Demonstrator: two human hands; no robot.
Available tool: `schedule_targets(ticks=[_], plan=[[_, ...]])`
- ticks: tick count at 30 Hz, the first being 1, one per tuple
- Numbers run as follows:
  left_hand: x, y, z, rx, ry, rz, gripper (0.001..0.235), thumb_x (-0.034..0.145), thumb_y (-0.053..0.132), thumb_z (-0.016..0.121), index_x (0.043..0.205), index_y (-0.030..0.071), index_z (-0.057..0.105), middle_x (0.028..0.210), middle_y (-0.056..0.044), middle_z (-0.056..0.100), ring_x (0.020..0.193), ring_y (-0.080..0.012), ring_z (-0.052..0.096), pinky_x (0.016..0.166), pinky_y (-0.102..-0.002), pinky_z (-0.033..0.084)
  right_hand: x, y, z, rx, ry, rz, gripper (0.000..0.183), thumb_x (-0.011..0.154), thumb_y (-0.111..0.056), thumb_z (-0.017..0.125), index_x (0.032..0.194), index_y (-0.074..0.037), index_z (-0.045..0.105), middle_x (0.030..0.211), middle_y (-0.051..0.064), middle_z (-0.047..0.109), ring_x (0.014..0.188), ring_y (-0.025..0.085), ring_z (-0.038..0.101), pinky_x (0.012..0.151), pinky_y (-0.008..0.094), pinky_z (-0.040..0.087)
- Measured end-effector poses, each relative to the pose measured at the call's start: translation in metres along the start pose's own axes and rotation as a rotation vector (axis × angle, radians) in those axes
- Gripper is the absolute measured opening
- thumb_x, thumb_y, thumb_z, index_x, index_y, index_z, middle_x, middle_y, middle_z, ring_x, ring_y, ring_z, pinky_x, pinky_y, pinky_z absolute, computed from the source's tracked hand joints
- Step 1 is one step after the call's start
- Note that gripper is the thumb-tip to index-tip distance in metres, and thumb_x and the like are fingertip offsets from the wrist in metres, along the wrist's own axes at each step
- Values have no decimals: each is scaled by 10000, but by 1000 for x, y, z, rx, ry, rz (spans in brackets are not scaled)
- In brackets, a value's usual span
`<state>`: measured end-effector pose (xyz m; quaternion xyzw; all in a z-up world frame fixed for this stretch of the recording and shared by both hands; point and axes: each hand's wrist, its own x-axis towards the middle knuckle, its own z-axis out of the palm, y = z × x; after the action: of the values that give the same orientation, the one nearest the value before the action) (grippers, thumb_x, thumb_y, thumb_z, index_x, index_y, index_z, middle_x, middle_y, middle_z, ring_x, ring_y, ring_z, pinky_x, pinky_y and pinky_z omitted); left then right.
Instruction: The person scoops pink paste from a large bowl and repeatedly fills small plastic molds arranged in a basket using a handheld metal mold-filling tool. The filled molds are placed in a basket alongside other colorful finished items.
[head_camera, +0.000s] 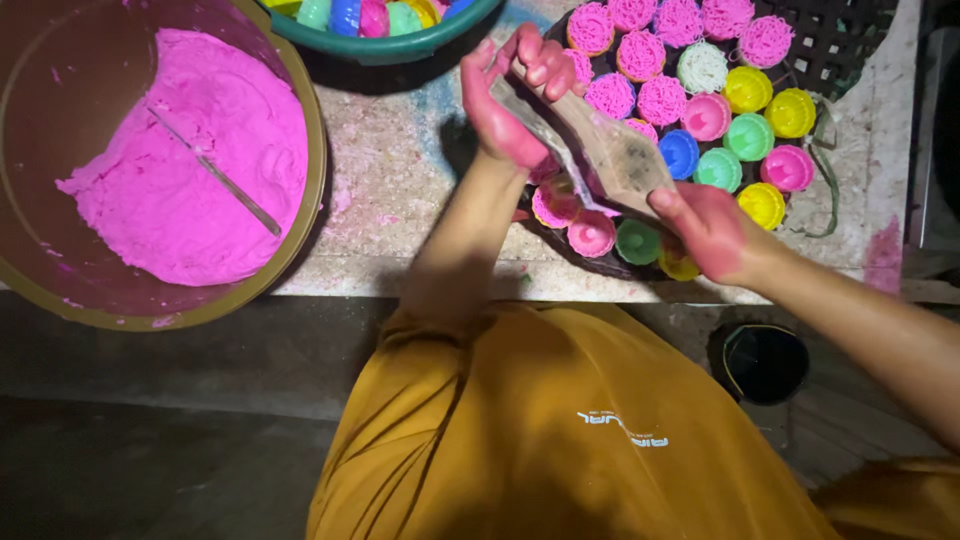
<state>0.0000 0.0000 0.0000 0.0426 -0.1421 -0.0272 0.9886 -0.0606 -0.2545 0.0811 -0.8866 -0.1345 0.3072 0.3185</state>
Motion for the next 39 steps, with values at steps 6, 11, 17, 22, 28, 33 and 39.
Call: schedule_targets(ticks=[6,11,17,22,28,33,39], plan=[[-11,-2,-3,-53,81,-15,349,978,480,448,902,139,460,785,21,434,758,-153,451,752,-325,393,-1,31,11,-11,-39,28,732,1041,-587,310,756,28,584,611,150,565,617,255,551,621,448,463],[7,-13,-7,-4,61,23,344,940,467,474,850,135,461,737,12,433,718,-164,453,736,-357,404,1,33,-4,-90,47,-2,701,1041,-567,327,748,16,583,608,131,562,599,245,554,623,437,458],[6,-11,-1,7,52,24,329,958,451,475,857,138,455,740,14,418,716,-159,442,718,-335,375,0,36,-1,-62,66,-66,666,1086,-535,353,783,24,553,637,153,518,622,252,511,611,429,445],[17,-16,24,36,-10,26,361,965,486,454,871,138,470,763,15,441,736,-163,459,749,-357,402,2,43,-13,-70,130,-148,634,1061,-544,344,790,-15,565,612,93,554,576,196,549,581,391,436],[-3,11,16,435,347,-219,699,958,592,221,1180,35,579,985,-51,675,833,-166,554,785,-338,447,10,55,-14,275,1,-252,615,1018,-624,438,852,-43,554,681,25,535,600,138,509,538,316,403],[-50,-5,-45,957,510,-694,718,1053,596,142,1524,123,408,982,-38,784,451,-47,425,381,-197,301,18,73,-12,268,-1,-259,643,991,-664,457,868,-40,553,666,29,510,578,137,507,523,310,403],[-126,-5,-30,2317,-125,166,771,930,76,596,1638,70,292,1047,-51,792,711,-245,668,618,-385,528,38,97,-14,387,147,-309,731,1010,-720,374,928,-23,579,730,42,594,622,140,569,574,302,463]])
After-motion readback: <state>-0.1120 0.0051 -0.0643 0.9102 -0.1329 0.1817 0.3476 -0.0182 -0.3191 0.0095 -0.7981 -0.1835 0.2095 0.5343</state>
